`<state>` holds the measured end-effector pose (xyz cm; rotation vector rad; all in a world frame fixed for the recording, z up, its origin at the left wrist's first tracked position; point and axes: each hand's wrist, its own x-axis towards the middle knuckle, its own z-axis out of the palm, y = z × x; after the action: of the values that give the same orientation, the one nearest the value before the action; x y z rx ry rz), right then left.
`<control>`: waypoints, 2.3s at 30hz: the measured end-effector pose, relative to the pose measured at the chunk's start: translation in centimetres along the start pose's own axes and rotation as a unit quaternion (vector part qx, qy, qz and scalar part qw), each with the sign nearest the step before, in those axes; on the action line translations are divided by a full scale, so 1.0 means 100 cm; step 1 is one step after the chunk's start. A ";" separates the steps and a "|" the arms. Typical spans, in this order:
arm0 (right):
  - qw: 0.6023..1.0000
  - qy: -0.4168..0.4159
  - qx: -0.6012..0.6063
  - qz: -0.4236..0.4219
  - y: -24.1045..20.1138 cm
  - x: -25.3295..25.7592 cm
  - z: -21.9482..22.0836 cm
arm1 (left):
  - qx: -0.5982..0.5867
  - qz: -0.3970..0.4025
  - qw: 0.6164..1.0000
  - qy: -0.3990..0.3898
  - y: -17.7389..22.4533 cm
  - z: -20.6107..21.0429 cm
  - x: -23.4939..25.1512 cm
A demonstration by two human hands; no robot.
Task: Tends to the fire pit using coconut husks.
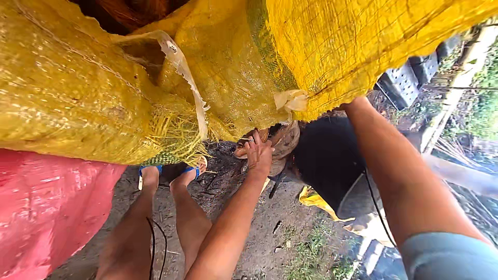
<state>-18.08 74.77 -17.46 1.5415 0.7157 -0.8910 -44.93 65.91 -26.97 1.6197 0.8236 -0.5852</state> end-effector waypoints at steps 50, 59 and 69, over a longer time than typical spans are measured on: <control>0.721 0.281 0.632 0.047 -0.141 -0.207 0.198 | -0.319 -0.050 0.946 -0.014 -0.159 -0.043 -0.160; 0.121 0.347 0.873 0.319 -0.272 -0.136 0.343 | -0.359 -0.038 0.932 -0.029 -0.140 -0.016 -0.175; 0.325 0.355 0.831 0.279 -0.285 -0.061 0.346 | -0.378 0.011 0.926 -0.005 -0.145 0.028 -0.155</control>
<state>-50.37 45.18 -29.03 3.7957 -0.8187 0.0701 -65.77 61.35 -24.95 0.9123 0.8791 -0.2042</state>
